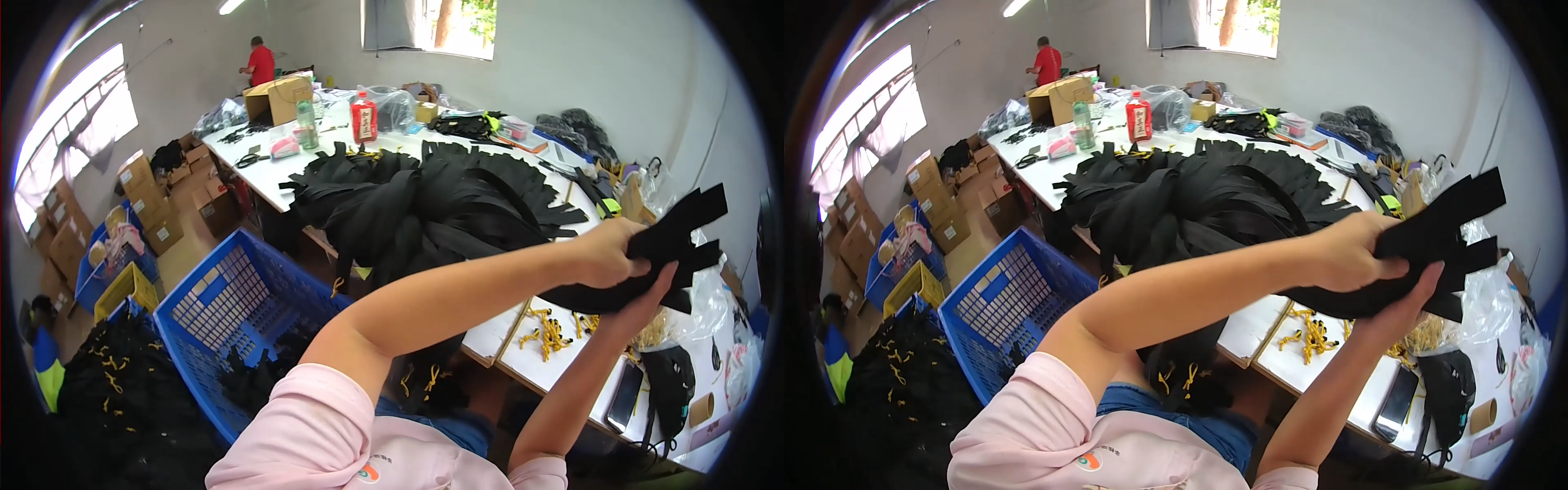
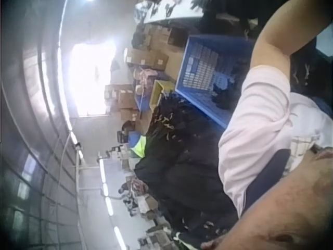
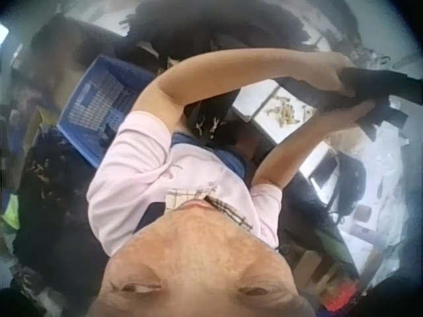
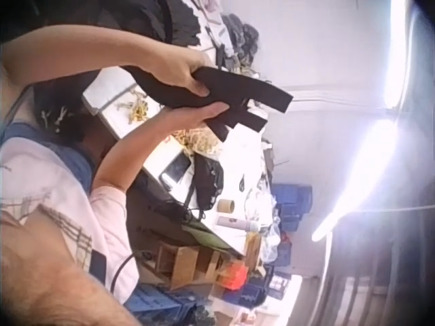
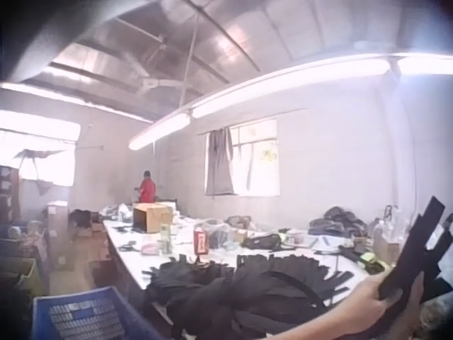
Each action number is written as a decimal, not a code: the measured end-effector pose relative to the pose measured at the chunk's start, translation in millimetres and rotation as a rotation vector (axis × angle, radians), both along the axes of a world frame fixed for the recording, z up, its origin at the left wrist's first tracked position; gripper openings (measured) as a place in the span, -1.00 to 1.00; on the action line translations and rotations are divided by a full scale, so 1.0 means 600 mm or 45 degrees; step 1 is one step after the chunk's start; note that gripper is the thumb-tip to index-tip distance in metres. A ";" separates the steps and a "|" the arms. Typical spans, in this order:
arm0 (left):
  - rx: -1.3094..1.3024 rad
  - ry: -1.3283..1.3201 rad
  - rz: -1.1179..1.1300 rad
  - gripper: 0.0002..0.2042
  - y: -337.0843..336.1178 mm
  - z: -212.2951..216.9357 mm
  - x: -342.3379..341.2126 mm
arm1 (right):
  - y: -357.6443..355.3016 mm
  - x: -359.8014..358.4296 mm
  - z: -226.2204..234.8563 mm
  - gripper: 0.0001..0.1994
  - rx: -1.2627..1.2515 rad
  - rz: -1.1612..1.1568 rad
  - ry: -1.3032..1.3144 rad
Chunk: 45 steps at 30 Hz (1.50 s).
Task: Attaching yellow cord locks or toggles to black fabric straps at a workbench.
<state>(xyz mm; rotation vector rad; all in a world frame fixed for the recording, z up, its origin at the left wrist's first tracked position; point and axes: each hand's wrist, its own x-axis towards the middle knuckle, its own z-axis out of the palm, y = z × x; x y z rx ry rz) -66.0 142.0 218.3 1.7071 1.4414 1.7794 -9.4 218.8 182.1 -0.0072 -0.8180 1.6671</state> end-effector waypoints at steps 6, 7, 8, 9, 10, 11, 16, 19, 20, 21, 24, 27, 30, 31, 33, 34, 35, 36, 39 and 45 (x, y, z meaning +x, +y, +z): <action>0.118 -0.010 0.173 -0.77 -0.004 -0.003 0.022 | -0.004 0.030 -0.016 -0.58 -0.047 0.619 -0.067; 0.374 0.086 0.323 -0.85 -0.001 -0.006 0.029 | -0.016 0.031 -0.010 -0.57 -0.052 0.505 -0.008; 0.374 0.080 0.329 -0.85 -0.002 -0.006 0.025 | -0.023 0.031 -0.008 -0.56 -0.056 0.391 0.051; 0.361 -0.031 0.406 -0.90 -0.018 0.015 0.029 | -0.017 0.032 -0.012 -0.59 -0.035 0.400 0.145; 0.350 -0.139 0.489 -0.94 -0.031 0.030 0.027 | -0.009 0.031 -0.020 -0.59 -0.031 0.411 0.143; 0.538 -0.225 0.408 -0.91 -0.025 0.033 0.018 | 0.001 0.030 -0.031 -0.61 -0.056 0.382 0.161; -0.193 0.289 0.018 -0.77 -0.063 0.038 0.051 | 0.060 0.055 -0.079 -0.61 0.518 0.983 0.245; 0.018 0.456 0.195 -0.74 -0.017 -0.025 0.041 | -0.014 0.038 -0.037 -0.46 0.262 0.630 0.338; -0.012 0.222 0.121 -0.75 -0.009 -0.030 0.034 | -0.006 0.047 -0.041 -0.45 0.474 1.020 0.507; -0.612 -0.063 -0.024 -0.74 -0.048 0.015 0.045 | -0.013 0.052 -0.040 -0.45 0.476 0.984 0.493; -0.845 0.367 0.111 -0.71 -0.055 0.025 0.048 | -0.057 0.055 -0.032 -0.54 0.503 0.625 0.407; -0.457 0.978 0.673 -0.76 -0.041 -0.017 0.060 | -0.023 0.045 -0.066 -0.71 0.187 0.295 0.137; 0.147 1.020 0.926 -0.53 -0.087 -0.059 0.084 | -0.005 0.066 -0.058 -0.75 -0.081 0.555 0.323; 0.238 1.254 1.007 -0.46 -0.099 -0.078 0.086 | -0.011 0.067 -0.050 -0.76 -0.132 0.376 0.205; 0.186 1.253 1.032 -0.45 -0.091 -0.119 0.083 | -0.031 0.074 -0.046 -0.75 -0.036 0.360 0.192; 0.115 1.239 1.082 -0.44 -0.086 -0.136 0.081 | -0.051 0.079 -0.040 -0.73 0.056 0.370 0.158; 0.168 1.156 1.131 -0.44 -0.070 -0.144 0.064 | -0.080 0.082 -0.035 -0.67 0.004 0.355 0.210; 0.246 0.987 1.089 -0.44 -0.067 -0.134 0.058 | -0.110 0.086 -0.037 -0.62 0.097 0.319 0.212; 0.622 0.846 0.879 -0.48 -0.071 -0.113 0.035 | -0.156 0.084 -0.036 -0.33 0.733 0.040 0.066; 1.440 -0.547 0.615 -0.82 -0.226 -0.005 -0.018 | -0.091 0.056 -0.025 -0.40 0.785 0.179 -0.043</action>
